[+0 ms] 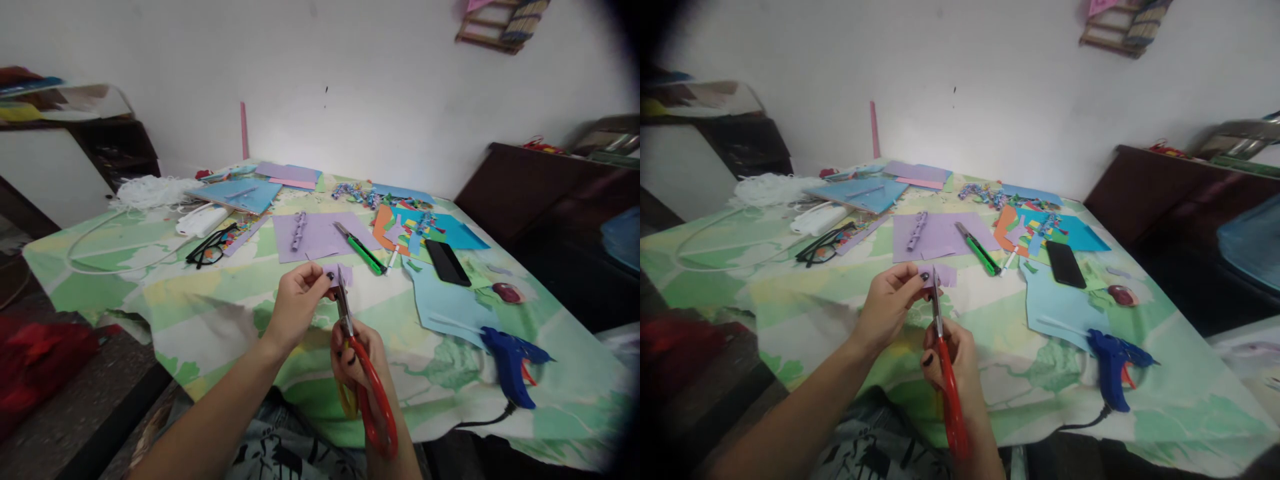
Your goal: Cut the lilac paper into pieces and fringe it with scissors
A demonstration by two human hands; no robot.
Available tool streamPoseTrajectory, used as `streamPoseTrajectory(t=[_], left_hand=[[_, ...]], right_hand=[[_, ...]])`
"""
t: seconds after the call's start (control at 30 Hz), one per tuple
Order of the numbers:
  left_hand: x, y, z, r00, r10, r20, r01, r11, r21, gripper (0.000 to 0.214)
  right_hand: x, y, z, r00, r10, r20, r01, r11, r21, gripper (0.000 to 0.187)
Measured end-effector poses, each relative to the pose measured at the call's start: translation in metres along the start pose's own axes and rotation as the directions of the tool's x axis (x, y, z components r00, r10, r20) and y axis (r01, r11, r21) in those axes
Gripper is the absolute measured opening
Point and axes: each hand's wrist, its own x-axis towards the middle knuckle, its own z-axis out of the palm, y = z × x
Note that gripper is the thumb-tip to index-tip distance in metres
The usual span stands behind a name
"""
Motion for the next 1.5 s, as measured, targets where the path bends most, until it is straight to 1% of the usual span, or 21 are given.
streamPoseTrajectory(t=[0.1, 0.17, 0.3, 0.43, 0.57, 0.77, 1.07, 1.5], left_hand=[[0.001, -0.001, 0.0, 1.0, -0.002, 0.002, 0.002, 1.0, 0.018, 0.018], [0.001, -0.002, -0.001, 1.0, 0.002, 0.008, -0.002, 1.0, 0.029, 0.017], [0.002, -0.003, -0.001, 1.0, 0.014, 0.011, -0.014, 0.999, 0.044, 0.016], [0.001, -0.002, -0.001, 1.0, 0.015, 0.006, -0.015, 0.998, 0.058, 0.017], [0.001, -0.002, 0.0, 1.0, 0.028, 0.003, -0.028, 0.997, 0.066, 0.017], [0.0, -0.001, 0.0, 1.0, 0.022, 0.007, -0.022, 0.998, 0.05, 0.016], [0.001, -0.001, 0.0, 1.0, 0.022, 0.002, -0.022, 1.0, 0.009, 0.015], [0.0, -0.002, -0.001, 1.0, 0.02, 0.003, -0.02, 1.0, -0.004, 0.016]], right_hand=[[0.001, 0.003, -0.003, 1.0, -0.027, 0.013, 0.027, 0.999, -0.031, 0.049], [0.002, 0.004, -0.005, 0.999, -0.037, 0.023, 0.037, 0.999, -0.017, 0.048], [0.002, 0.005, -0.005, 0.999, -0.008, 0.042, 0.008, 1.0, -0.006, 0.045], [0.002, 0.003, -0.004, 1.0, -0.003, 0.015, 0.004, 0.999, -0.046, 0.047], [0.002, 0.001, -0.003, 1.0, -0.021, 0.007, 0.021, 0.999, -0.039, 0.048], [0.001, -0.001, -0.001, 1.0, -0.003, -0.009, 0.003, 0.999, -0.044, 0.04], [0.002, -0.006, 0.004, 1.0, -0.005, -0.016, 0.005, 1.0, 0.01, 0.045], [0.001, -0.004, 0.001, 1.0, -0.008, 0.014, 0.008, 1.0, -0.004, 0.044]])
